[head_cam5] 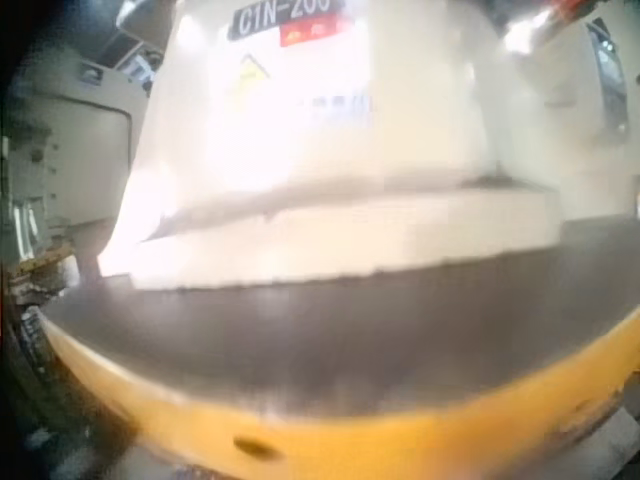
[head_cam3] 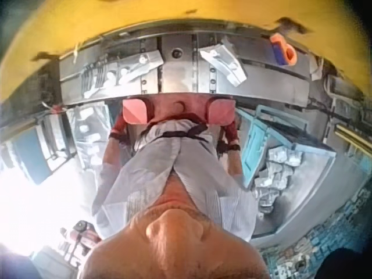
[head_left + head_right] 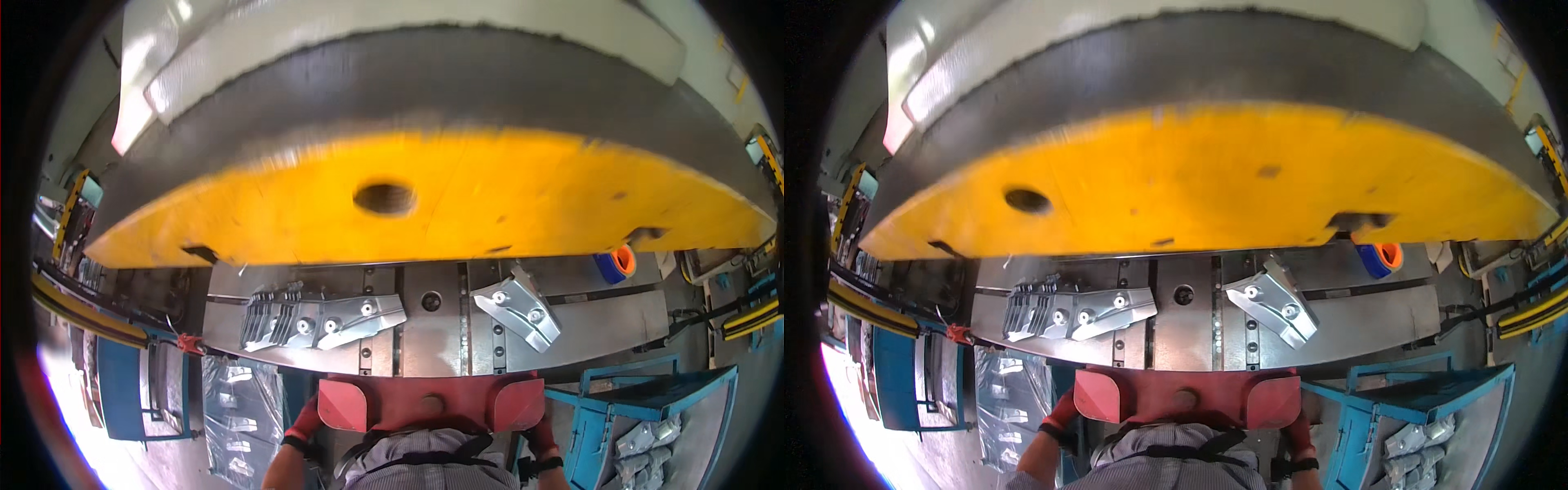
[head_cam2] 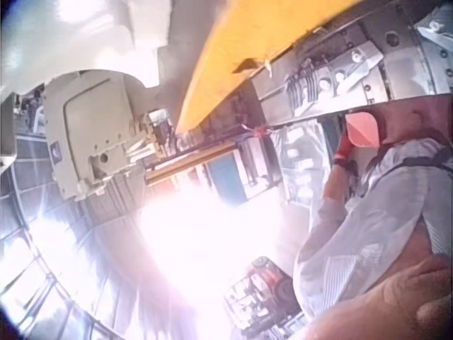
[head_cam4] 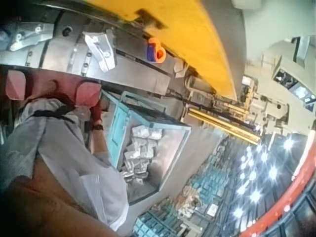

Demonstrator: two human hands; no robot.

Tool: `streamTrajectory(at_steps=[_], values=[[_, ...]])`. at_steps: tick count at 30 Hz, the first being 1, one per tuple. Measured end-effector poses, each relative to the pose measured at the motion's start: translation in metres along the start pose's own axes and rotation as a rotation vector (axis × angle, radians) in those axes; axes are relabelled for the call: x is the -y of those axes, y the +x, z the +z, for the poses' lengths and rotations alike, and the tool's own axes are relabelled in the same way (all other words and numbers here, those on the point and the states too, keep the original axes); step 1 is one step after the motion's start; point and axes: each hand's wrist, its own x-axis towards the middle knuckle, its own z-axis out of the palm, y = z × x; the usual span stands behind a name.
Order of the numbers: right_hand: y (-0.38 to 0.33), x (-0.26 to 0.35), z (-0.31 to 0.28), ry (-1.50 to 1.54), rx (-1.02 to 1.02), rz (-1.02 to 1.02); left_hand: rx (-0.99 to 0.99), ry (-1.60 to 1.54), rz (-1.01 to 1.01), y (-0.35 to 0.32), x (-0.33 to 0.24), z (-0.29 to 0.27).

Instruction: Manually loading and unloading metal parts from an industrial stamping press machine and organizing them into bins.

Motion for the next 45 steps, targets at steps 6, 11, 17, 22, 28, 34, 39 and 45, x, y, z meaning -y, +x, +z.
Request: streamTrajectory(at_steps=[6, 11, 17, 22, 28, 34, 39, 45], values=[[0.03, 0.121, -0.048, -0.052, -0.573, 0.087, -0.25, 0.774, -0.092, -0.039, -0.189, -0.022], [0.085, 0.24, -0.056, -0.548, -0.517, -0.197, -0.145, 0.816, 0.54, 0.013, -0.297, 0.04], [0.162, 0.243, -0.027, -0.89, -0.432, -0.299, -0.283, 1.153, 0.565, 0.118, -0.301, 0.134], [0.168, 0.247, -0.018, -0.91, -0.352, -0.326, -0.335, 1.064, 0.473, 0.167, -0.255, 0.153], [0.171, 0.247, -0.022, -0.912, -0.335, -0.268, 0.035, 1.166, 0.728, 0.15, -0.253, 0.135], [0.171, 0.247, -0.023, -0.925, -0.312, -0.243, 0.2, 1.165, 0.769, 0.147, -0.262, 0.104], [0.165, 0.262, -0.016, -1.053, -0.274, -0.207, 0.295, 1.06, 0.811, 0.149, -0.264, 0.09], [0.174, 0.261, -0.012, -1.103, -0.318, -0.279, 0.066, 1.121, 1.006, 0.132, -0.26, 0.087]])
